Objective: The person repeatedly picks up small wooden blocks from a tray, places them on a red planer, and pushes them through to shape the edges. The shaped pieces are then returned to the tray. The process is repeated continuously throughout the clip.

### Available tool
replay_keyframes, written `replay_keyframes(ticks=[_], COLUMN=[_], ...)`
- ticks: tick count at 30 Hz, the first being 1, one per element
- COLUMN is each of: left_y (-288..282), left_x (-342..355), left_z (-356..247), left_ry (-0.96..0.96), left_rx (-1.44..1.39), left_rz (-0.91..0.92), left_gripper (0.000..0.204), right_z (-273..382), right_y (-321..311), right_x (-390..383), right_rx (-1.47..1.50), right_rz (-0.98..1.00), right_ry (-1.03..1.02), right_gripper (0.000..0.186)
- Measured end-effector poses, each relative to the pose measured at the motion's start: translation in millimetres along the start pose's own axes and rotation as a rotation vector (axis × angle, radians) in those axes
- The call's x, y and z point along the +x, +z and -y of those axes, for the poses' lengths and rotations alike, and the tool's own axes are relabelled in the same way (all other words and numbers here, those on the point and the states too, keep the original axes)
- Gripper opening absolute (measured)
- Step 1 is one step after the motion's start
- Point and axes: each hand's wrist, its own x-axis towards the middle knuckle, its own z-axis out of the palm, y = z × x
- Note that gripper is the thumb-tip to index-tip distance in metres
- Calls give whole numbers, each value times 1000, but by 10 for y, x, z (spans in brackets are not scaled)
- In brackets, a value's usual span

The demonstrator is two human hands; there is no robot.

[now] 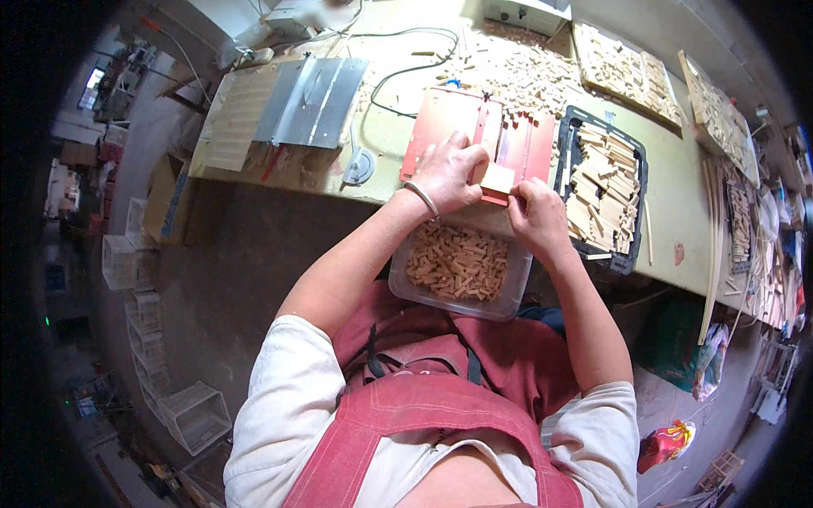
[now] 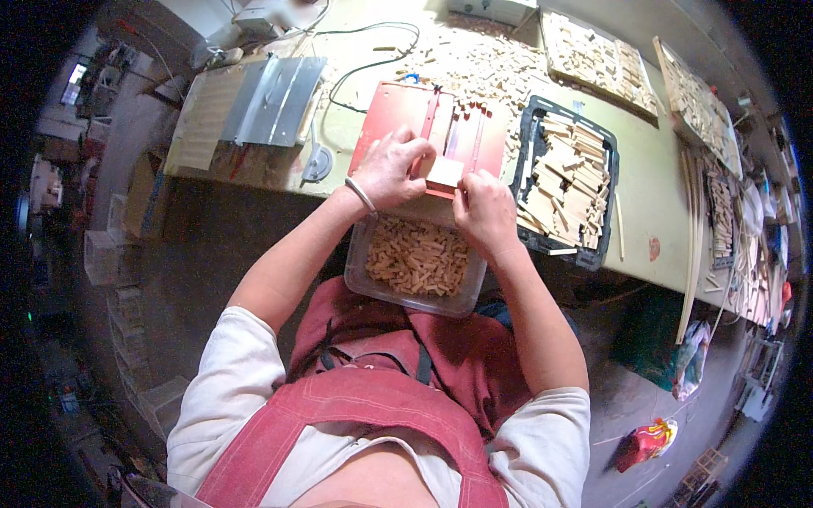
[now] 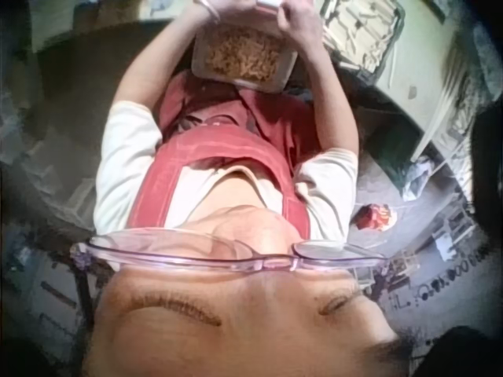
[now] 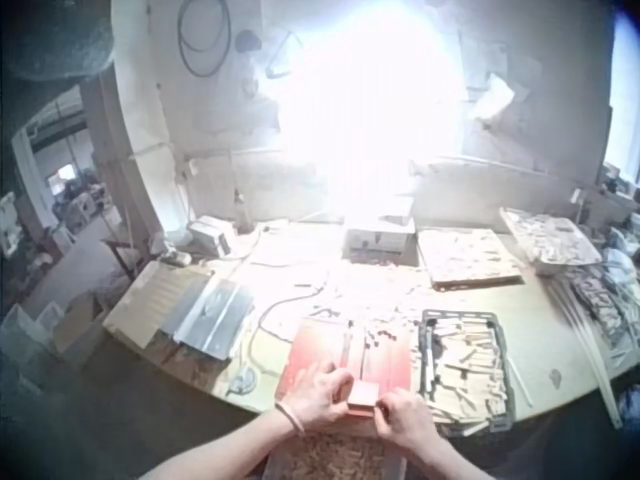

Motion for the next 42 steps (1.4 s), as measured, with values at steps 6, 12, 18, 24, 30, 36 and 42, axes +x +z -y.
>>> replay_keyframes(ticks=[6, 12, 18, 24, 30, 36, 42], left_y=[-24, 13, 160, 105, -91, -115, -136], left_x=[-11, -8, 80, 19, 32, 180, 373], left_z=[-5, 10, 9, 0, -69, -56, 13], left_ry=[8, -69, -162, -162, -7, -29, -36], left_rx=[-6, -178, -54, -161, 88, 91, 58], left_rz=[5, -30, -79, -58, 20, 73, 129], left_gripper=[31, 31, 36, 43, 46, 43, 49], right_z=[-12, -138, -97, -80, -104, -123, -227], right_y=[-150, 4, -11, -73, -95, -93, -38], right_x=[144, 202, 226, 236, 278, 337, 474], right_rx=[-60, 69, 53, 132, 139, 139, 115], right_rz=[36, 34, 85, 84, 89, 103, 48], right_ry=[-66, -98, -42, -31, -52, -35, -57], right_gripper=[23, 24, 21, 21, 19, 18, 19])
